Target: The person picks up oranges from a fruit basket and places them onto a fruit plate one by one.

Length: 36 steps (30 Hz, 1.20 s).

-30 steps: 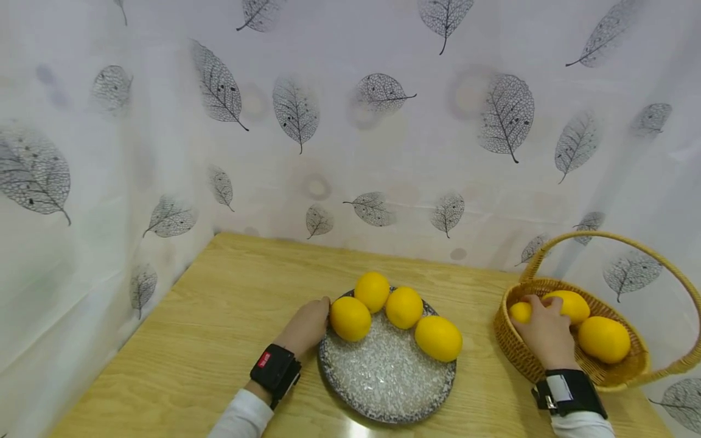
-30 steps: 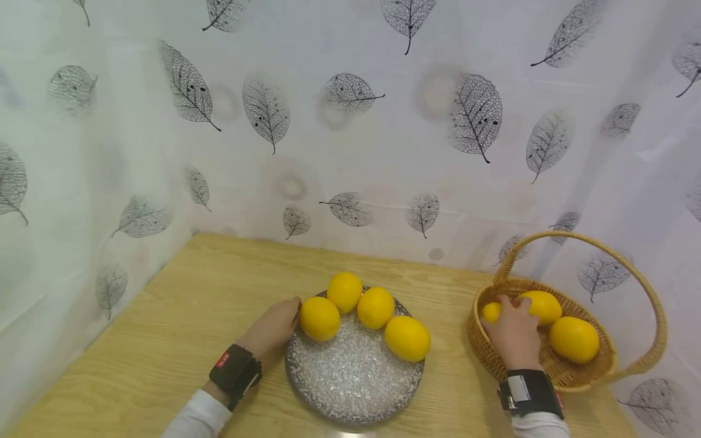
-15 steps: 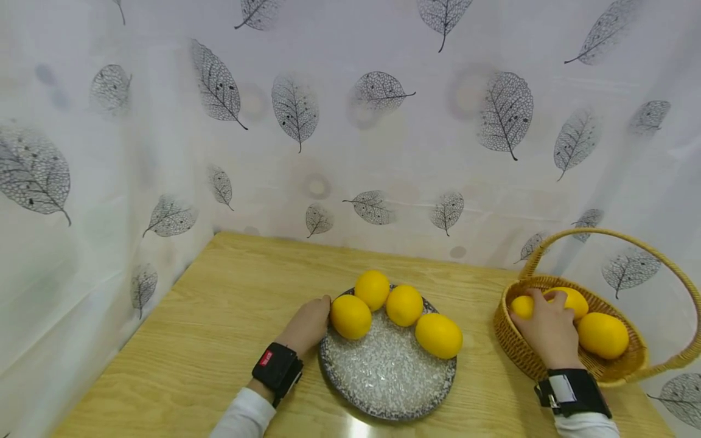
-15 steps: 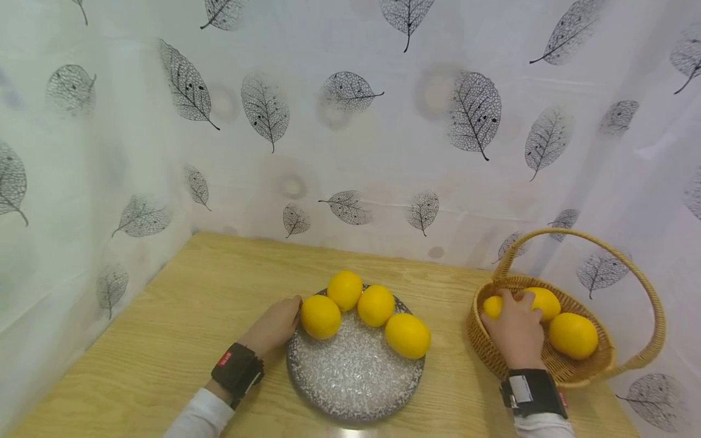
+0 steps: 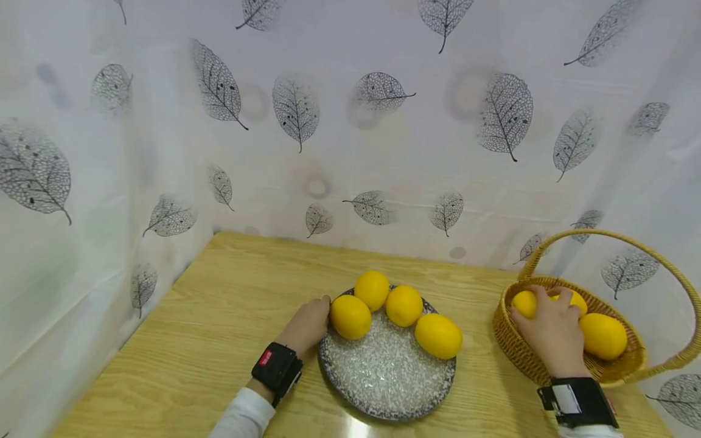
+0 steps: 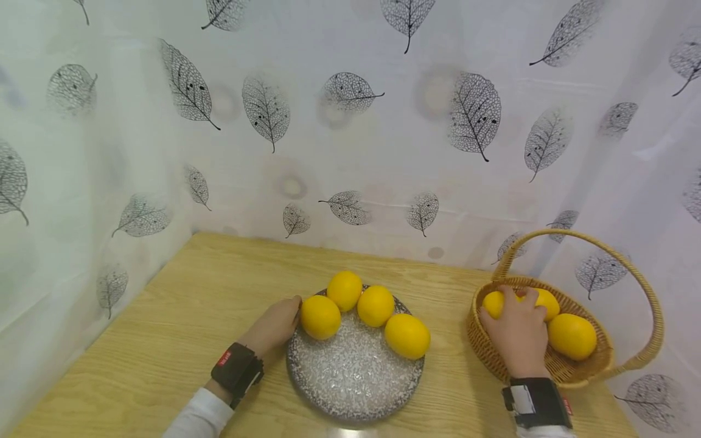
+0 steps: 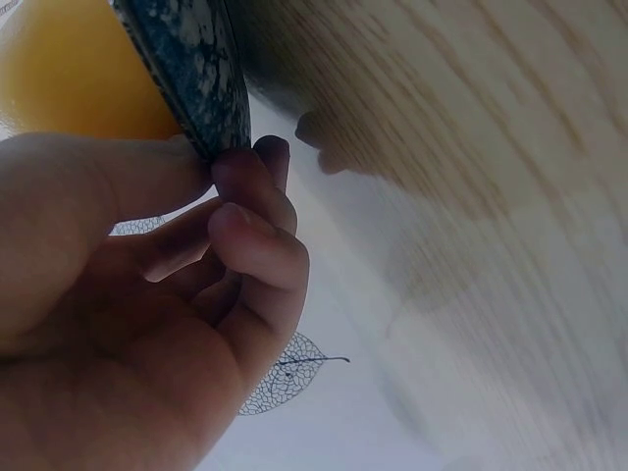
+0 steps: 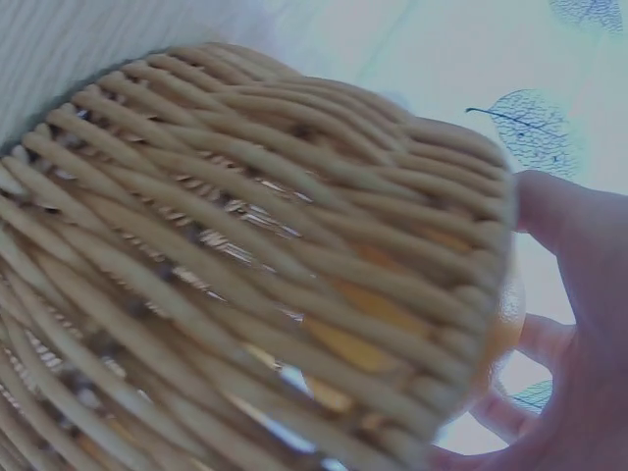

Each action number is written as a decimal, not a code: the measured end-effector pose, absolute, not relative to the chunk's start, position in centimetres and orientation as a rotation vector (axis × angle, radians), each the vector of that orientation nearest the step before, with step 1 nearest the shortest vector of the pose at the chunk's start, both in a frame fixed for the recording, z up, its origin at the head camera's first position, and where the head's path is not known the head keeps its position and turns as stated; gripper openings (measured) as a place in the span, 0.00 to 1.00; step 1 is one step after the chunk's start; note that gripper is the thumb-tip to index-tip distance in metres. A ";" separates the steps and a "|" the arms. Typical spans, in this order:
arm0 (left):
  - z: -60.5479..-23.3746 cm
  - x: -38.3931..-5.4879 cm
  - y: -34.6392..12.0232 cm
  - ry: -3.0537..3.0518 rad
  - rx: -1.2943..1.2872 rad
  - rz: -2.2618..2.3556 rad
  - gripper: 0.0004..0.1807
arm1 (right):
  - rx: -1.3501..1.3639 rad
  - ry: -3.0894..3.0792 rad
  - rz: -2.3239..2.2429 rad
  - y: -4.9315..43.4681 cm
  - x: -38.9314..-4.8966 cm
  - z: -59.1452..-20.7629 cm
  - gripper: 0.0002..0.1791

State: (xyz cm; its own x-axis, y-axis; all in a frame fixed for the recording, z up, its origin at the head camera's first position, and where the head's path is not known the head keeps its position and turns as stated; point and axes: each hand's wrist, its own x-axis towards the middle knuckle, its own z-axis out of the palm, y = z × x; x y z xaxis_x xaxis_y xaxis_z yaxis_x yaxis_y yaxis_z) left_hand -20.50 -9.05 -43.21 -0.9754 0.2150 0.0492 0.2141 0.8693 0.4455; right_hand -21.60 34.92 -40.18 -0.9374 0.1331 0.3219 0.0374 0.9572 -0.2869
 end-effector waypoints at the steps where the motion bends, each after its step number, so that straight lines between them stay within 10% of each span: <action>1: -43.2 -20.5 -9.0 3.034 0.346 0.724 0.16 | -0.120 -2.758 0.392 34.8 -21.6 -40.1 0.30; 36: -43.5 -20.6 -9.1 3.012 0.334 0.741 0.16 | 0.048 -2.588 0.374 29.3 -18.4 -37.3 0.28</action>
